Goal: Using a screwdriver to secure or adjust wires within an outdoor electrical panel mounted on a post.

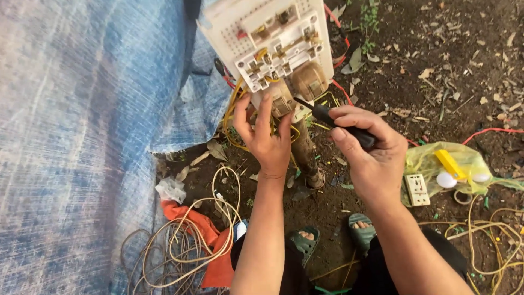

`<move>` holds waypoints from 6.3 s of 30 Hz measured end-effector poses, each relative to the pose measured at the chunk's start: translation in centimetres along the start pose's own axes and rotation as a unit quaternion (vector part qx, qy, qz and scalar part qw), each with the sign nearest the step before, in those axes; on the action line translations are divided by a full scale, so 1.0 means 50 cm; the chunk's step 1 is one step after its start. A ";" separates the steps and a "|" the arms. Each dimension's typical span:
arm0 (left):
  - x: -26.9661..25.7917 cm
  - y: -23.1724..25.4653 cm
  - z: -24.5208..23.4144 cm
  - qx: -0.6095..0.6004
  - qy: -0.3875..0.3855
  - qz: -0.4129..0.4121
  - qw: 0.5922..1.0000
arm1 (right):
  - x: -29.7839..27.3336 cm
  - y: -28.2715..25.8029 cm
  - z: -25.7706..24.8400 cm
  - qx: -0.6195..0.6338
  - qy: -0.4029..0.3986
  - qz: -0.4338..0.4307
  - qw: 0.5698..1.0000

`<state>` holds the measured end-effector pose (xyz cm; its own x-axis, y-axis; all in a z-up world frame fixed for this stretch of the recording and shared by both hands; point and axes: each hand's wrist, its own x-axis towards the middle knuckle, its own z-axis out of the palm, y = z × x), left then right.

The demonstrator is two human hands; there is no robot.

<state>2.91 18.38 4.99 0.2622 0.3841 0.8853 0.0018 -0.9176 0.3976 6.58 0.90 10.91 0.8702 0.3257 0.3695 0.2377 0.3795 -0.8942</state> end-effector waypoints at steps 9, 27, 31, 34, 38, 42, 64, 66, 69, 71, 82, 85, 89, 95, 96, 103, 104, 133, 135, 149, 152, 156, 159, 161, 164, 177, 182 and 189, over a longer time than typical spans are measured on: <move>0.030 0.038 -0.046 0.027 -0.072 -0.029 0.997 | -0.011 -0.028 -0.002 -0.035 -0.018 0.042 0.998; 0.019 0.042 -0.036 -0.013 -0.073 -0.063 0.995 | -0.011 -0.016 -0.069 0.042 0.011 -0.047 0.998; 0.005 0.047 -0.036 0.004 -0.064 -0.078 0.995 | -0.016 -0.020 -0.069 0.035 0.026 -0.053 0.998; 0.005 0.046 -0.034 0.002 -0.058 -0.080 0.995 | -0.025 -0.014 -0.060 0.021 0.000 -0.044 0.999; 0.003 0.024 -0.025 0.005 -0.034 -0.060 0.998 | -0.025 -0.024 -0.039 -0.096 -0.022 -0.064 0.993; 0.010 0.032 -0.035 -0.023 -0.071 -0.078 0.994 | -0.026 -0.029 -0.031 -0.072 -0.030 -0.038 0.996; 0.016 0.052 -0.040 -0.006 -0.096 -0.111 0.989 | -0.033 -0.003 -0.017 -0.021 -0.023 -0.043 0.999; 0.017 0.052 -0.039 -0.011 -0.094 -0.114 0.989 | -0.034 -0.004 -0.018 -0.028 -0.031 -0.047 0.998; 0.011 0.049 -0.034 -0.021 -0.087 -0.113 0.990 | -0.034 0.001 -0.023 -0.032 -0.041 -0.053 0.997; 0.008 0.047 -0.030 -0.026 -0.083 -0.111 0.990 | -0.034 0.002 -0.026 -0.030 -0.046 -0.054 0.997; 0.005 0.044 -0.025 -0.040 -0.071 -0.121 0.989 | -0.036 -0.030 -0.026 -0.148 -0.116 -0.075 0.979; 0.003 0.043 -0.021 -0.041 -0.057 -0.115 0.991 | -0.035 -0.035 -0.019 -0.187 -0.123 -0.115 0.968; -0.014 0.029 -0.003 -0.034 -0.038 -0.107 0.993 | -0.034 -0.052 0.013 -0.290 -0.186 -0.252 0.904; -0.013 0.031 -0.002 -0.030 -0.034 -0.105 0.993 | -0.047 -0.019 0.001 -0.222 -0.144 -0.197 0.944; -0.011 0.035 -0.006 -0.031 -0.041 -0.105 0.993 | -0.050 -0.006 -0.005 -0.175 -0.117 -0.169 0.963; 0.001 0.044 -0.014 -0.057 -0.031 -0.113 0.992 | -0.055 0.002 -0.015 -0.061 -0.065 -0.061 0.994; 0.002 0.045 -0.013 -0.058 -0.031 -0.113 0.992 | -0.055 0.003 -0.016 -0.061 -0.065 -0.061 0.994; 0.009 0.040 -0.019 -0.028 -0.038 -0.100 0.994 | -0.048 0.033 0.008 -0.025 -0.077 -0.055 0.995; 0.006 0.037 -0.013 -0.035 -0.034 -0.100 0.994 | -0.054 0.021 0.011 -0.014 -0.071 -0.050 0.996; 0.013 0.038 -0.007 -0.027 -0.010 -0.087 0.996 | -0.024 0.023 0.000 0.015 -0.037 -0.011 0.999; 0.008 0.030 -0.001 -0.036 -0.006 -0.085 0.996 | -0.025 0.022 -0.005 0.004 -0.033 -0.063 0.997; 0.009 0.032 -0.003 -0.048 -0.001 -0.090 0.995 | -0.037 0.009 -0.002 -0.051 -0.040 -0.071 0.995; 0.010 0.036 -0.007 -0.052 -0.005 -0.096 0.994 | -0.046 0.002 -0.003 -0.064 -0.049 -0.075 0.994; 0.010 0.036 -0.009 -0.057 -0.005 -0.103 0.993 | -0.050 0.001 -0.003 -0.055 -0.052 -0.080 0.994; 0.012 0.041 -0.013 -0.066 -0.002 -0.107 0.992 | -0.054 0.002 -0.005 -0.066 -0.044 -0.090 0.993; 0.018 0.054 -0.017 -0.093 0.002 -0.122 0.988 | -0.052 0.004 -0.002 -0.071 -0.046 -0.097 0.992; 0.025 0.061 -0.027 -0.084 -0.006 -0.129 0.988 | -0.053 0.005 -0.006 -0.066 -0.046 -0.093 0.992; 0.024 0.062 -0.024 -0.088 -0.007 -0.136 0.987 | -0.062 -0.002 -0.003 -0.074 -0.041 -0.095 0.992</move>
<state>2.07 16.11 7.61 0.2876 0.6106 0.7379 -0.0940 -0.7487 0.6562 3.92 -0.26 9.81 0.7676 0.3314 0.5487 0.4597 0.3120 -0.8315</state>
